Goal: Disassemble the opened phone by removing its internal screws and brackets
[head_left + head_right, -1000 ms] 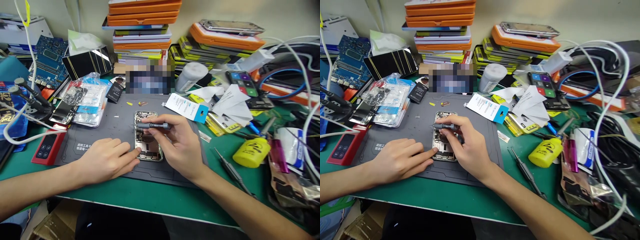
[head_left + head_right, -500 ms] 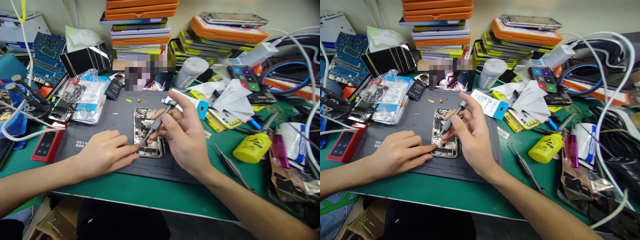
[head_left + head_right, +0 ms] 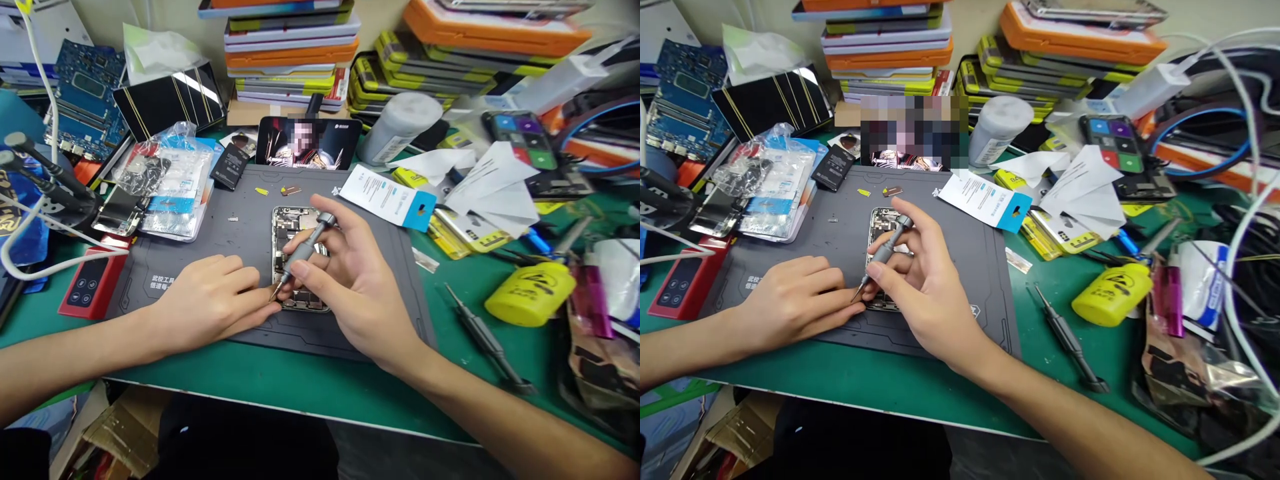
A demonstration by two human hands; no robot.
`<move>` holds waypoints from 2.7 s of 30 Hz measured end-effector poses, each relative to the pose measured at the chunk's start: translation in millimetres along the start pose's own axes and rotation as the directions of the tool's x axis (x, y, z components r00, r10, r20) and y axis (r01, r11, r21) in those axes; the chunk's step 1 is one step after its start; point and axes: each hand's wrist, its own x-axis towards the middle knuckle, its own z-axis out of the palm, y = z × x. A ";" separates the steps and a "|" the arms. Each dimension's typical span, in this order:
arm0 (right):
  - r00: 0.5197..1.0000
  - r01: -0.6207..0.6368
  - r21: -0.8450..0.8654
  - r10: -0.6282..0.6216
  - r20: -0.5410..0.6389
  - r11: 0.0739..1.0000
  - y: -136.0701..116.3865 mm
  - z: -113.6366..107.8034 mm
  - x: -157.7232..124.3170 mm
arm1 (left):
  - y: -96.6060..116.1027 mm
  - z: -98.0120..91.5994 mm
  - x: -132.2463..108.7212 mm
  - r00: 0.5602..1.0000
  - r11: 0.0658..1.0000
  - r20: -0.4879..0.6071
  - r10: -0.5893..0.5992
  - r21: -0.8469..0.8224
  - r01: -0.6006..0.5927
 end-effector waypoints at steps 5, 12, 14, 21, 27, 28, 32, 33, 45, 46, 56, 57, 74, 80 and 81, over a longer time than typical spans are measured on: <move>1.000 -0.022 0.002 0.022 -0.005 1.000 -1.4 -0.2 -0.1 | 0.1 -0.7 0.2 1.000 1.000 0.002 0.007 -0.011 -0.007; 1.000 -0.020 -0.060 0.020 -0.002 0.998 -2.8 -0.2 -2.5 | 2.0 0.2 -0.2 1.000 1.000 0.006 0.008 -0.015 -0.008; 1.000 -0.011 -0.065 0.012 0.007 0.998 -1.7 -1.8 -2.4 | 2.1 0.3 0.0 1.000 1.000 0.011 0.012 -0.019 -0.011; 0.998 0.044 -0.098 -0.041 0.037 0.994 4.3 -8.4 -0.5 | 0.9 -1.9 2.3 0.998 0.999 0.022 0.053 0.004 -0.054; 0.999 0.029 -0.100 -0.026 0.032 0.995 2.0 -9.6 -1.7 | 0.9 -3.3 3.7 0.998 0.998 0.032 0.058 -0.005 -0.058; 0.999 0.032 -0.105 -0.028 0.037 0.994 1.7 -10.0 -2.0 | 0.9 -3.3 3.9 0.998 0.998 0.036 0.060 -0.004 -0.060; 0.998 0.041 -0.124 -0.035 0.050 0.991 1.7 -11.4 -2.1 | 0.8 -2.4 4.0 0.997 0.998 0.036 0.061 0.004 -0.061; 0.998 0.045 -0.132 -0.039 0.051 0.990 2.0 -11.6 -2.0 | 0.8 -2.1 3.9 0.998 0.998 0.034 0.062 0.002 -0.062; 0.998 0.058 -0.143 -0.054 0.036 0.988 3.5 -10.8 -2.1 | 0.8 -3.3 4.2 0.997 0.997 0.025 0.071 0.002 -0.072; 0.998 0.053 -0.144 -0.049 0.030 0.988 3.4 -10.4 -2.2 | 0.7 -3.2 4.1 0.997 0.997 0.023 0.073 0.006 -0.073; 0.956 0.229 -0.214 -0.261 -0.136 0.950 -5.9 -3.1 -5.9 | 0.7 0.2 1.0 0.999 1.000 -0.045 0.001 0.003 -0.001; 0.933 0.293 -0.274 -0.336 -0.127 0.916 -6.0 -2.3 -6.6 | 0.8 0.5 0.6 0.999 1.000 -0.050 -0.018 0.005 0.019; 0.806 0.545 -0.584 -0.567 0.170 0.601 11.7 -9.1 -11.0 | 3.2 1.9 0.7 0.998 0.995 -0.050 -0.035 0.096 0.040; 0.803 0.549 -0.605 -0.564 0.192 0.577 13.1 -9.1 -11.3 | 2.9 0.9 0.3 0.999 0.994 -0.037 -0.033 0.107 0.037; 0.802 0.552 -0.603 -0.565 0.194 0.576 12.9 -8.9 -11.5 | 2.9 0.8 0.2 0.999 0.994 -0.038 -0.032 0.106 0.036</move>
